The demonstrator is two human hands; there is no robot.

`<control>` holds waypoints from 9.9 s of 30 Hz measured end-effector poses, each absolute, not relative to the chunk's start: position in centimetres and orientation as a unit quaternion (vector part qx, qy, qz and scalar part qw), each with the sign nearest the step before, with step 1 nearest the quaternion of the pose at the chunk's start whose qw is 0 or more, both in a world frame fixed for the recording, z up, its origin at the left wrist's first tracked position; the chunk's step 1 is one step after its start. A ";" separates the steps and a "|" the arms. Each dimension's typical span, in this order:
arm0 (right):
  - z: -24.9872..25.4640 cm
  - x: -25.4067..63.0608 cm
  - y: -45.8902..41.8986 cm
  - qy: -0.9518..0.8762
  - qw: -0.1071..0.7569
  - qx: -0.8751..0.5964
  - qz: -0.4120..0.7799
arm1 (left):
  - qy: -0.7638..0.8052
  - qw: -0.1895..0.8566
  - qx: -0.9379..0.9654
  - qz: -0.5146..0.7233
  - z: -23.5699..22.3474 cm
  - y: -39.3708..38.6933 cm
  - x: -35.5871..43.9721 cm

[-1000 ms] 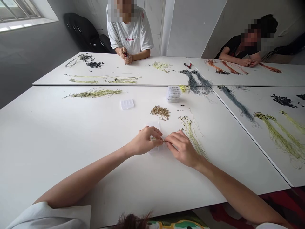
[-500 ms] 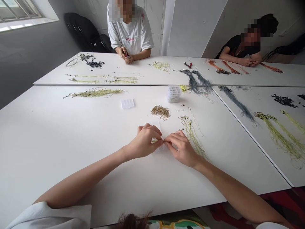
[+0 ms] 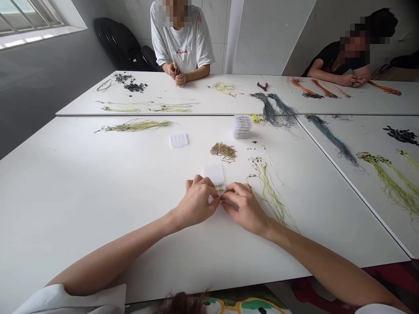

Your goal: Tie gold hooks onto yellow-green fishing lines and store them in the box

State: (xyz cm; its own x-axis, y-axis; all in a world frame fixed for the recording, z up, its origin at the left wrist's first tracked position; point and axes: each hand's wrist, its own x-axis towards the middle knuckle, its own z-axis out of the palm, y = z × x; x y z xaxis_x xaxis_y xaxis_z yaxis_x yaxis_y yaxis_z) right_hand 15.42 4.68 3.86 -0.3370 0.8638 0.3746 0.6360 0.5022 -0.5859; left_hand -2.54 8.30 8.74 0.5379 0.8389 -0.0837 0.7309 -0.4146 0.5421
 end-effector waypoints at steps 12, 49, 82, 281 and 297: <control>4.1 15.3 4.5 -0.805 0.307 -0.483 0.160 | 0.468 0.218 0.851 0.100 8.3 8.0 -2.6; 4.2 14.6 6.5 -0.765 0.310 -0.477 0.303 | 0.461 0.169 0.871 0.006 9.8 8.9 -2.6; 5.2 14.2 7.3 -0.808 0.238 -0.476 0.252 | 0.505 0.185 0.843 0.015 9.5 10.3 -3.3; 3.2 16.6 5.6 -0.797 0.354 -0.446 0.203 | 0.366 0.237 0.881 0.184 5.5 8.5 -5.1; 3.6 16.0 4.4 -0.768 0.407 -0.418 0.263 | 0.374 0.215 0.847 0.309 11.7 26.7 0.5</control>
State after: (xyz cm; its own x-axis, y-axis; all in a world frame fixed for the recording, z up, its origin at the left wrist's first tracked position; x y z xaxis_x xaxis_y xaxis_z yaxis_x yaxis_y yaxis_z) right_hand 16.00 4.38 3.62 -0.3188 0.8562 0.4065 0.4283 0.5128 -0.7441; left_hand 0.51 26.72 11.69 0.5286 0.7673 0.3630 0.5019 -0.6274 0.5954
